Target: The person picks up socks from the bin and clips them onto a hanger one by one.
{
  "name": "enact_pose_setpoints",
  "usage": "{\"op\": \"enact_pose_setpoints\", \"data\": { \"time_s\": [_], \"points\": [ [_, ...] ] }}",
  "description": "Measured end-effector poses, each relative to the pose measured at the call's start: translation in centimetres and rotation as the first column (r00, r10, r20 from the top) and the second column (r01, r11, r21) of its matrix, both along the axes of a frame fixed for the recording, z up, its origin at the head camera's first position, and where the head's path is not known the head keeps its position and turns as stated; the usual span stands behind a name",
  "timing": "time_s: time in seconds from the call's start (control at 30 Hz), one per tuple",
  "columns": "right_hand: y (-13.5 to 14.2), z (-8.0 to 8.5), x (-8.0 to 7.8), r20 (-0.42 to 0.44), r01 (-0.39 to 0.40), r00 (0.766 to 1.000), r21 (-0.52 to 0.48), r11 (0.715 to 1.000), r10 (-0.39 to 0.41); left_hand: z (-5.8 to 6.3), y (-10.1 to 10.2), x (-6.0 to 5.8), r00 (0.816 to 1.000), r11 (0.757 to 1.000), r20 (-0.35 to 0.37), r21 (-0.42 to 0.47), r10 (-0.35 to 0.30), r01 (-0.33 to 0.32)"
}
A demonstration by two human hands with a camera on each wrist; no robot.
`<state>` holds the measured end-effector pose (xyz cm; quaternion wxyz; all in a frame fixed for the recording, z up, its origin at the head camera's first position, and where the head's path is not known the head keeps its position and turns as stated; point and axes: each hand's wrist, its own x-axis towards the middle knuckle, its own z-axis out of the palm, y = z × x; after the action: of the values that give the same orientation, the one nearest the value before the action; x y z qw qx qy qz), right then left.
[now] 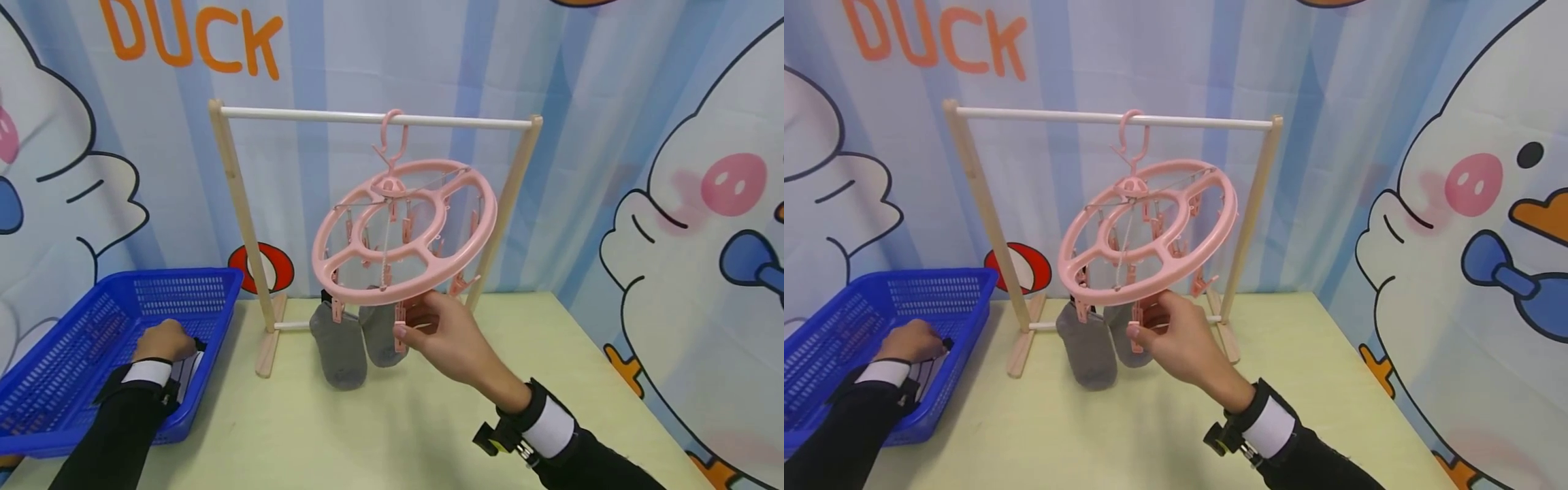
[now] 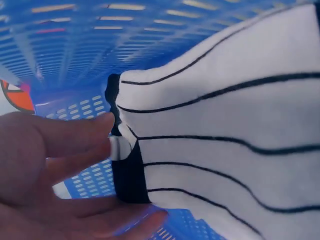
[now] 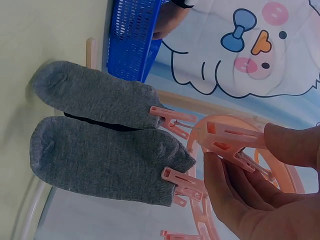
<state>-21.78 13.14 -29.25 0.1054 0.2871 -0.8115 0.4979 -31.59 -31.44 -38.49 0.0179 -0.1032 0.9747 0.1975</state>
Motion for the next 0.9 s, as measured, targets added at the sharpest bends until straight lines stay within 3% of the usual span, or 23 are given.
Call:
{"op": "enact_pose_setpoints", "data": {
  "time_s": [0.17, 0.3, 0.47, 0.67, 0.77, 0.9],
  "points": [
    [0.0, -0.1, 0.0, 0.000, 0.002, 1.000, -0.001, 1.000, -0.002, 0.0, 0.3, 0.3, 0.977, 0.998, -0.206, -0.035, 0.050, -0.059],
    [-0.1, -0.2, 0.0, 0.011, 0.004, 1.000, -0.002, 1.000, -0.004, 0.0, 0.3, 0.4, 0.958, 0.995, -0.285, -0.074, 0.042, -0.065],
    [-0.2, -0.3, -0.1, 0.012, 0.004, 1.000, 0.001, 1.000, -0.004, 0.2, 0.5, 0.5, 0.954, 0.995, -0.299, -0.081, 0.036, -0.063],
    [-0.2, -0.3, -0.1, 0.019, 0.002, 1.000, -0.010, 1.000, -0.002, 0.9, 0.7, 0.8, 0.977, 0.997, -0.212, -0.070, 0.010, -0.025],
    [-0.2, -0.3, -0.1, 0.037, 0.005, 0.999, -0.013, 1.000, -0.005, 1.4, 0.9, 1.1, 0.976, 0.996, -0.214, -0.085, -0.047, 0.029],
    [-0.2, -0.4, -0.1, 0.050, 0.013, 0.999, -0.010, 1.000, -0.012, 2.0, 1.2, 1.4, 0.951, 0.984, -0.261, -0.107, -0.167, 0.143]
  ]
}}
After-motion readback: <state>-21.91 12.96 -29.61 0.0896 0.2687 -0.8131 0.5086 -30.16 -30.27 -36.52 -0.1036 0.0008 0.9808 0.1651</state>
